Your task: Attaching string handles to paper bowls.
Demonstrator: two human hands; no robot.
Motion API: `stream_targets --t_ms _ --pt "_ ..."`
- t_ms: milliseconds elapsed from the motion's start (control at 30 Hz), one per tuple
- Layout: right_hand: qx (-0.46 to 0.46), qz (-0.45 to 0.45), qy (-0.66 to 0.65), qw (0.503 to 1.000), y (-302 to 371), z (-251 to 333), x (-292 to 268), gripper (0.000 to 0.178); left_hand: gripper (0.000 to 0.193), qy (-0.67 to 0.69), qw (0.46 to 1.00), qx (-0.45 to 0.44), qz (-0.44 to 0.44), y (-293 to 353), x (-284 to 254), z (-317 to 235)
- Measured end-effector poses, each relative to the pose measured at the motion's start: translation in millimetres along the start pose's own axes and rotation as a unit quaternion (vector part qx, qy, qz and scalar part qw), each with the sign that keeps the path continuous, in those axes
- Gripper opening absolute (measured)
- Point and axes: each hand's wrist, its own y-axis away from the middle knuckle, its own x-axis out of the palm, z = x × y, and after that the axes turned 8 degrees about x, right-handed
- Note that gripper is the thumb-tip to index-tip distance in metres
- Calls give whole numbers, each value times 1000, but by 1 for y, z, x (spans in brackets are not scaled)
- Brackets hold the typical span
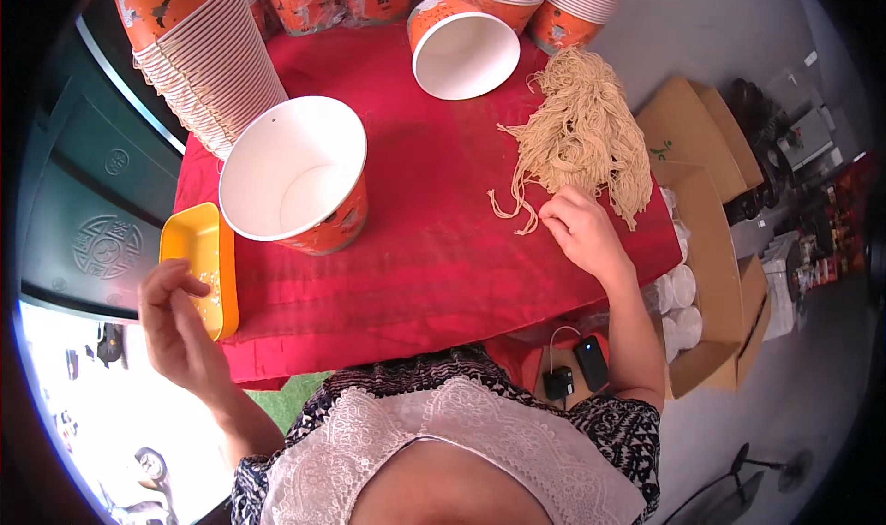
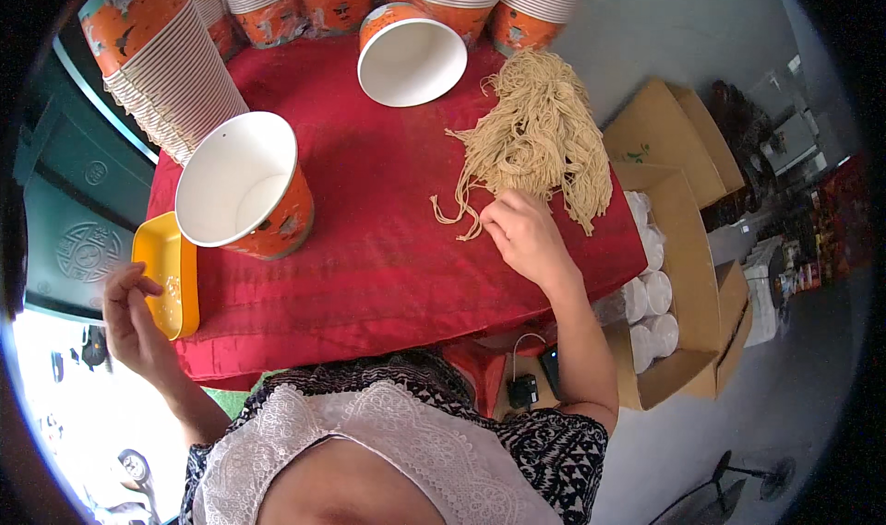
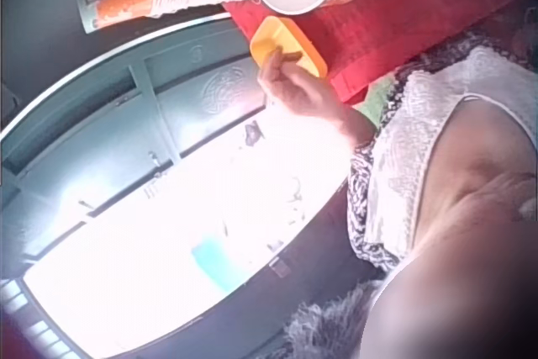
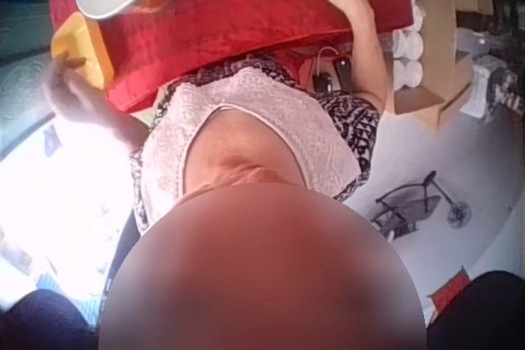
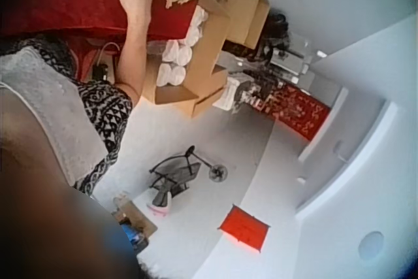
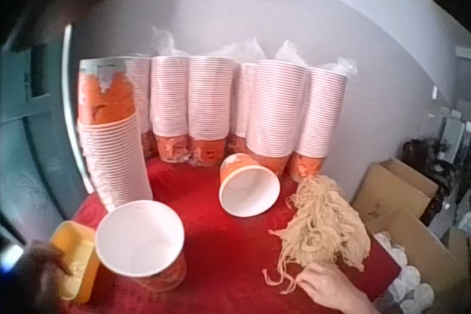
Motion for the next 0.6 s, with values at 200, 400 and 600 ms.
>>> stream_targets --t_ms 200,400,600 --pt "-46 -17 -5 999 -10 8 20 7 24 100 987 -30 125 15 37 -31" --pt "-44 -17 -8 999 -20 22 35 8 22 119 959 -25 254 26 50 -34" --pt "-22 -33 76 996 -27 17 50 10 19 129 940 23 314 31 72 -32"
